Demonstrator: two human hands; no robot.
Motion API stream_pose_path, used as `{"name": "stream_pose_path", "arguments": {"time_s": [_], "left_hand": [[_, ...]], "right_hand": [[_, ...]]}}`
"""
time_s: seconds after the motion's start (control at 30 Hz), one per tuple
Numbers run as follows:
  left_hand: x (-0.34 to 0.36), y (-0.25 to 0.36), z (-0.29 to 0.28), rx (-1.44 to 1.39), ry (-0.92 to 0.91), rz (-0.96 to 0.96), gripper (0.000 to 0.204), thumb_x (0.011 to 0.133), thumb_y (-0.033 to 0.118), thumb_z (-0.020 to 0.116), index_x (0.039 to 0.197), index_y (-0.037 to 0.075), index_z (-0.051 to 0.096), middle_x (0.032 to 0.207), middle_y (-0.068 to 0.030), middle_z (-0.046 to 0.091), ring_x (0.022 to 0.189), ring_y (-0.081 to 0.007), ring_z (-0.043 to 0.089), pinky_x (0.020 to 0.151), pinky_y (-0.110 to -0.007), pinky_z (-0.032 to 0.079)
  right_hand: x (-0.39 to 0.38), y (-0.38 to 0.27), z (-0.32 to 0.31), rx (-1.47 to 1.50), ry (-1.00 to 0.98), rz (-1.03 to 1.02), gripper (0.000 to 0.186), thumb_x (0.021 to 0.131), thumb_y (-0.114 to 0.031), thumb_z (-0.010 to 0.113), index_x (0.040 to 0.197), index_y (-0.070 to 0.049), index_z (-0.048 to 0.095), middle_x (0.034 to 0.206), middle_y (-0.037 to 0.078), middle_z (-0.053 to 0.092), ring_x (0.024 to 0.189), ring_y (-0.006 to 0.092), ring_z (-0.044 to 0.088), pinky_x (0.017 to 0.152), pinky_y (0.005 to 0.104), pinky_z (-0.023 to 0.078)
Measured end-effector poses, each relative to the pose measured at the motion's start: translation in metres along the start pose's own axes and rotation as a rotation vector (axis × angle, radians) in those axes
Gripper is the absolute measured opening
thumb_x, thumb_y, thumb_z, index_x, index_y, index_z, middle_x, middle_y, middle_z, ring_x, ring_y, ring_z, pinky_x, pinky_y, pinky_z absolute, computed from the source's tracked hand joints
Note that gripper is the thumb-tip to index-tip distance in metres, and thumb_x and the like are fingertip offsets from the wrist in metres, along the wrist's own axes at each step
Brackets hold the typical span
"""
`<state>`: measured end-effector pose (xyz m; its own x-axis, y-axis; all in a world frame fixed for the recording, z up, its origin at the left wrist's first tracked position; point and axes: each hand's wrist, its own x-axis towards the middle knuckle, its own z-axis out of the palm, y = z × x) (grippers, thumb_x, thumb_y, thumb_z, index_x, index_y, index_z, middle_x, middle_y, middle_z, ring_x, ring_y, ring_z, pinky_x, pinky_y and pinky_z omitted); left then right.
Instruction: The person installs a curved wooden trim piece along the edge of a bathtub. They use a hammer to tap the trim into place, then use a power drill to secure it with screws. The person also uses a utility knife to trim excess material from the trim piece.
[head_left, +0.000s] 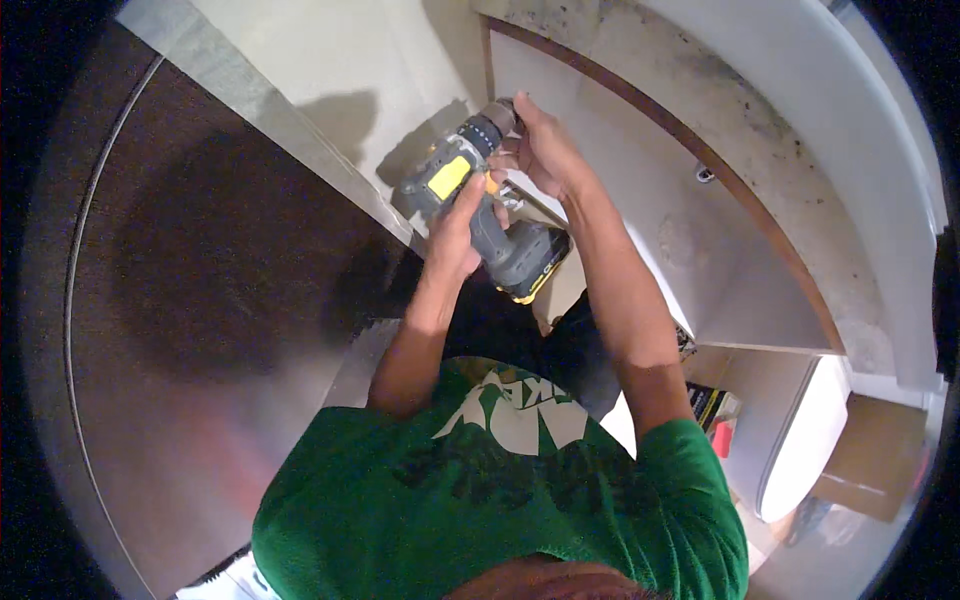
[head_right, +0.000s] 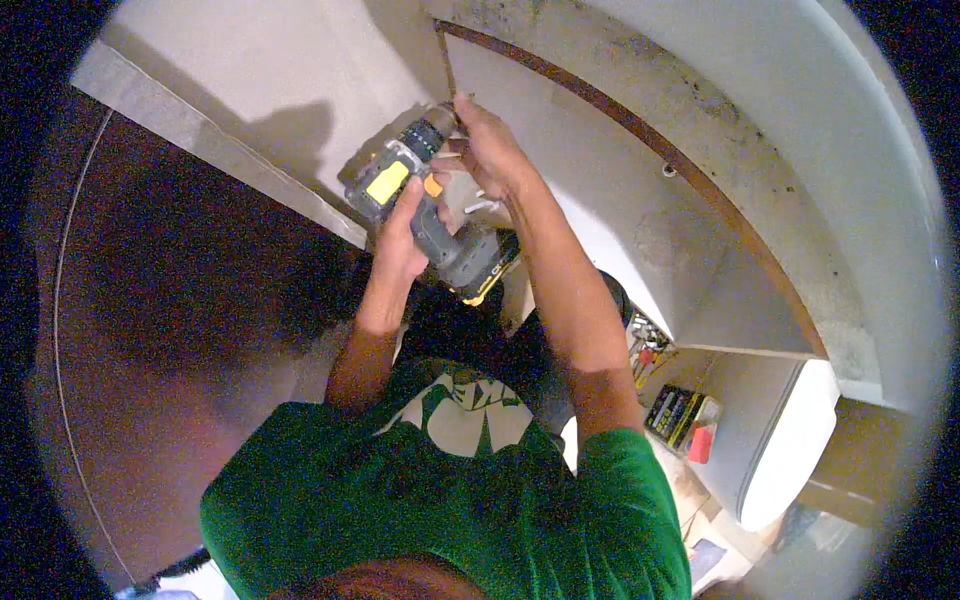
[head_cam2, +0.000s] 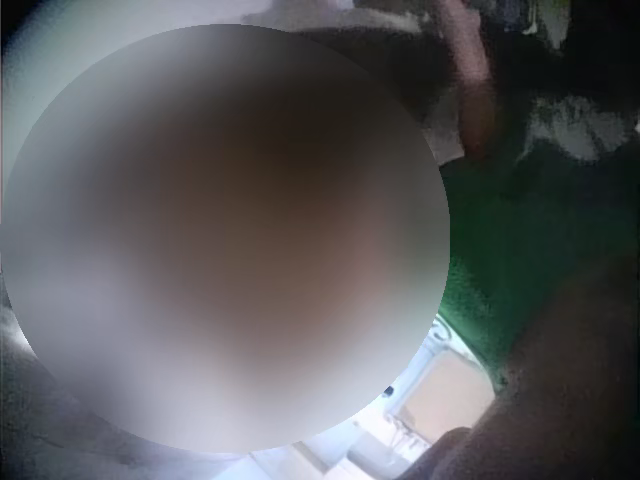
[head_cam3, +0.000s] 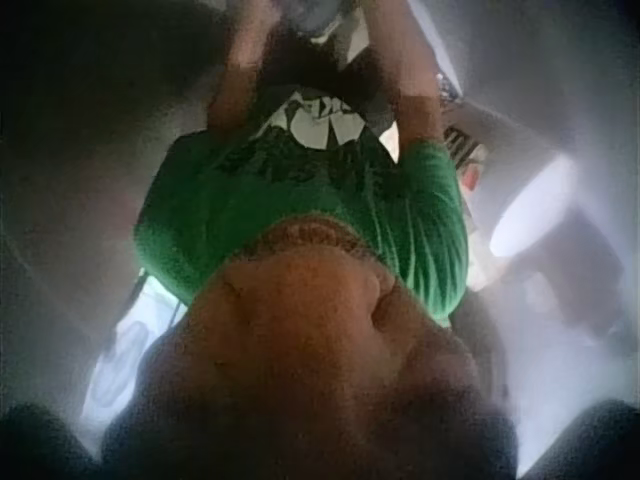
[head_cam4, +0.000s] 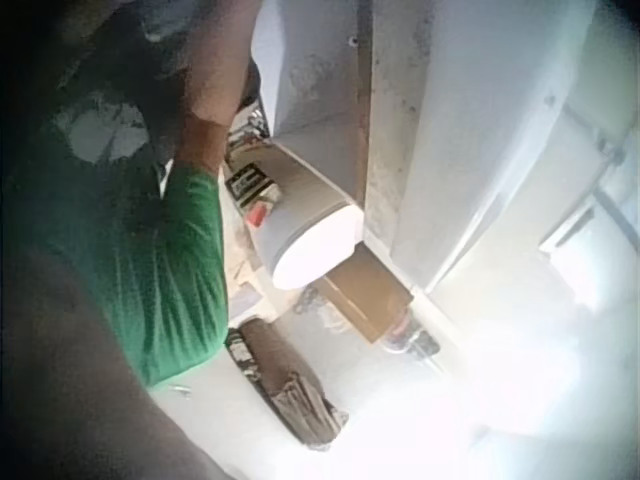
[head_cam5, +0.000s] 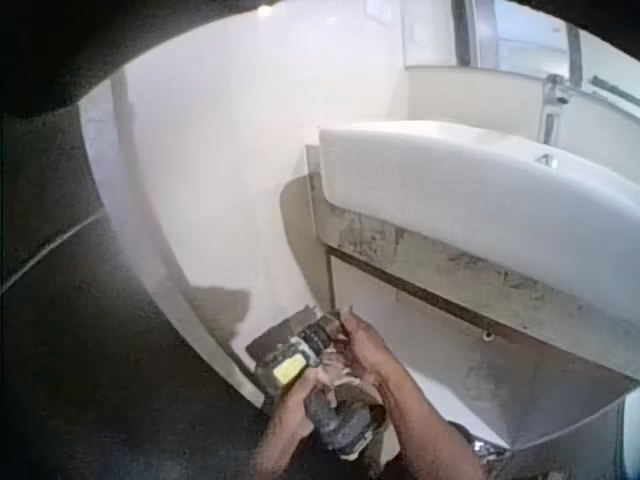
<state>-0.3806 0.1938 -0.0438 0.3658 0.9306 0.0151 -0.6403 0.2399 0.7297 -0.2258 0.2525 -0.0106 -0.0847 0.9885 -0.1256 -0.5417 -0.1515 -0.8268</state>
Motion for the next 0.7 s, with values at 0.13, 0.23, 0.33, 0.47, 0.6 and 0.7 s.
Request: {"name": "stream_pose_path", "arguments": {"time_s": [0.13,0.23,0.33,0.47,0.6,0.7], "left_hand": [[0.002,-0.015,-0.006,-0.127,0.071,0.005,0.032,0.091,0.029,0.062,0.111,0.005,0.055,0.093,-0.0080,0.062,0.061,-0.0149,0.058,0.055,-0.030,0.050],[0.009,-0.020,-0.016,-0.116,0.043,-0.045,0.031,0.091,0.029,0.062,0.109,0.005,0.056,0.092,-0.0075,0.061,0.060,-0.0153,0.058,0.053,-0.031,0.050],[0.003,-0.023,-0.010,-0.092,0.071,0.031,0.026,0.090,0.022,0.064,0.108,0.004,0.057,0.093,-0.0076,0.061,0.060,-0.0162,0.059,0.051,-0.031,0.049],[0.011,-0.034,-0.015,0.055,0.011,0.131,0.034,0.091,0.032,0.061,0.113,0.007,0.054,0.096,-0.0061,0.063,0.063,-0.0145,0.058,0.057,-0.031,0.049],[0.026,-0.033,-0.022,0.062,0.059,0.169,0.038,0.092,0.035,0.060,0.115,0.006,0.054,0.104,-0.0056,0.061,0.066,-0.0141,0.058,0.057,-0.032,0.050],[0.025,-0.043,-0.029,-0.031,0.058,0.151,0.040,0.093,0.040,0.056,0.114,0.007,0.054,0.100,-0.0046,0.061,0.066,-0.0136,0.056,0.058,-0.031,0.050]], "right_hand": [[0.006,0.006,-0.021,0.029,0.193,-0.164,0.030,0.097,-0.023,0.047,0.116,-0.001,0.051,0.111,0.013,0.058,0.092,0.0255,0.059,0.080,0.0405,0.052],[0.017,0.011,-0.021,0.041,0.239,-0.177,0.030,0.093,-0.014,0.053,0.120,-0.001,0.051,0.113,0.012,0.058,0.094,0.0245,0.059,0.082,0.0398,0.051],[0.038,0.020,-0.011,0.076,0.153,-0.154,0.031,0.092,-0.015,0.056,0.119,0.000,0.052,0.111,0.012,0.059,0.098,0.0244,0.058,0.091,0.0418,0.049],[0.079,0.023,-0.027,0.226,-0.031,-0.160,0.023,0.093,-0.018,0.055,0.107,0.000,0.058,0.097,0.012,0.063,0.086,0.0244,0.061,0.084,0.0391,0.051],[0.086,0.033,-0.015,0.228,-0.011,-0.190,0.029,0.100,-0.020,0.041,0.117,0.000,0.051,0.103,0.015,0.063,0.091,0.0256,0.062,0.087,0.0404,0.051],[0.064,0.034,-0.015,0.189,0.057,-0.021,0.032,0.101,-0.021,0.034,0.122,0.001,0.045,0.110,0.017,0.061,0.095,0.0275,0.062,0.087,0.0418,0.052]]}}
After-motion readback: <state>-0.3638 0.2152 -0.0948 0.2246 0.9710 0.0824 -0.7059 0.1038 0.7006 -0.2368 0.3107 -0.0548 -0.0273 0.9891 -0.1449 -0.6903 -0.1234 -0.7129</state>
